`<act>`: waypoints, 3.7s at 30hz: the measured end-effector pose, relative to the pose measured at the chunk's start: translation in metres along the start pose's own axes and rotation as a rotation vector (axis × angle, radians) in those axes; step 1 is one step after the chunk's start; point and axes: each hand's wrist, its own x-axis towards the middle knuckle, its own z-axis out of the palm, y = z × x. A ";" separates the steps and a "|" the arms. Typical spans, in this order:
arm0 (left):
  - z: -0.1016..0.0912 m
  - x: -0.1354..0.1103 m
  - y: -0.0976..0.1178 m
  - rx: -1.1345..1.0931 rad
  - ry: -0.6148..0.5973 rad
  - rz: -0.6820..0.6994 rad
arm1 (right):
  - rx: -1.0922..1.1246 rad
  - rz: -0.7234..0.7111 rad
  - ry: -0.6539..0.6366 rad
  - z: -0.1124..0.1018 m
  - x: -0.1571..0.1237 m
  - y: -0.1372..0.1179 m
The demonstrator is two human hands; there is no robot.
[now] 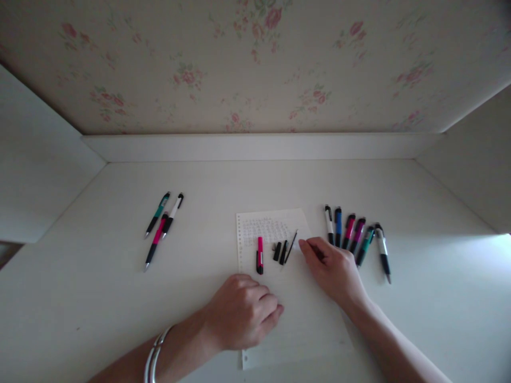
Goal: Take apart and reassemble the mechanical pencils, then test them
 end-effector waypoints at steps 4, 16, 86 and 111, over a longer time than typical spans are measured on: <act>0.000 0.000 0.000 0.001 -0.009 -0.001 | -0.004 -0.002 -0.006 0.000 0.001 0.000; -0.002 0.001 0.001 -0.009 -0.008 -0.003 | -0.027 -0.028 -0.011 0.000 0.001 0.000; -0.003 0.004 -0.007 -0.011 0.186 -0.510 | -0.140 -0.277 -0.052 0.003 -0.004 0.002; -0.004 0.001 -0.009 -0.342 0.316 -0.396 | 0.312 -0.254 -0.046 0.001 -0.005 -0.010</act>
